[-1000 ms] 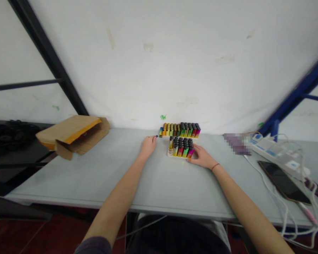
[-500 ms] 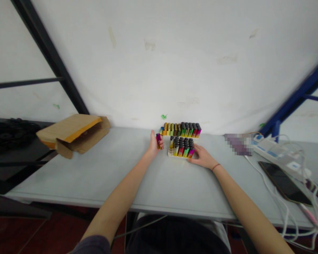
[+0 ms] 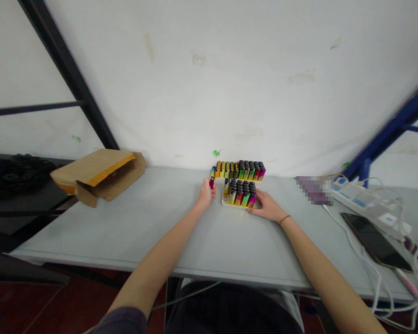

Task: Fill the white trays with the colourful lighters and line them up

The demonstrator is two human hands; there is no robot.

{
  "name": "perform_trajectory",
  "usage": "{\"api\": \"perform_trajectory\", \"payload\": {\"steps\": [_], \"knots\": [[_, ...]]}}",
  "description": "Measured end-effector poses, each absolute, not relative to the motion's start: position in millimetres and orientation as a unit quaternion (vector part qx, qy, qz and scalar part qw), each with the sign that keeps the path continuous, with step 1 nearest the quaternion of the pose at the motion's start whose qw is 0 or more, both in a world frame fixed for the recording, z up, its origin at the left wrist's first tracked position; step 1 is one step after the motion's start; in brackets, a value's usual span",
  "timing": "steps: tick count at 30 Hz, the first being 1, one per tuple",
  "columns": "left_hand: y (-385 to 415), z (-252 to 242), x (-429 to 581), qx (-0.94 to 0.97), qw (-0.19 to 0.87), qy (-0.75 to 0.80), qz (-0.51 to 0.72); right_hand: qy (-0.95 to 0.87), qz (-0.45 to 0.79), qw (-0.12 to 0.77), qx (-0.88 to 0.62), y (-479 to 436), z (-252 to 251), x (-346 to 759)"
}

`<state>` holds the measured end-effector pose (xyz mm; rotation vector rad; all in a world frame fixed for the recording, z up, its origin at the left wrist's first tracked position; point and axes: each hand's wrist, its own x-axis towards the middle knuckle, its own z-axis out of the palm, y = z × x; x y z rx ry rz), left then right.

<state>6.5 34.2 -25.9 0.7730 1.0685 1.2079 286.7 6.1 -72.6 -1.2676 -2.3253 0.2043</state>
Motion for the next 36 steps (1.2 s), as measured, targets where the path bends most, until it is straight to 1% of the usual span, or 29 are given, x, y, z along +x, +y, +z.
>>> {"api": "perform_trajectory", "payload": {"steps": [15, 20, 24, 27, 30, 33, 34, 36], "knots": [[35, -28, 5, 0.319, 0.627, 0.455, 0.547, -0.851, 0.076, 0.24, -0.461, 6, -72, 286], [33, -28, 7, 0.33, 0.626, 0.439, 0.554, -0.852, 0.072, 0.245, -0.457, 7, -72, 286], [32, -25, 5, 0.38, 0.622, 0.431, 0.532, -0.854, 0.076, 0.244, -0.453, 7, -72, 286], [30, -21, 0, 0.484, 0.558, 0.417, 0.53, -0.854, 0.076, 0.245, -0.453, 7, -72, 287], [28, -19, -6, 0.601, 0.434, 0.408, 0.533, -0.854, 0.074, 0.243, -0.454, 7, -72, 287], [29, -18, -8, 0.663, 0.314, 0.423, 0.532, -0.853, 0.073, 0.243, -0.456, 7, -72, 287], [31, -18, -8, 0.671, 0.295, 0.426, 0.531, -0.853, 0.073, 0.243, -0.456, 7, -72, 287], [33, -20, -8, 0.675, 0.295, 0.423, 0.526, -0.853, 0.076, 0.242, -0.456, 7, -72, 287]]}}
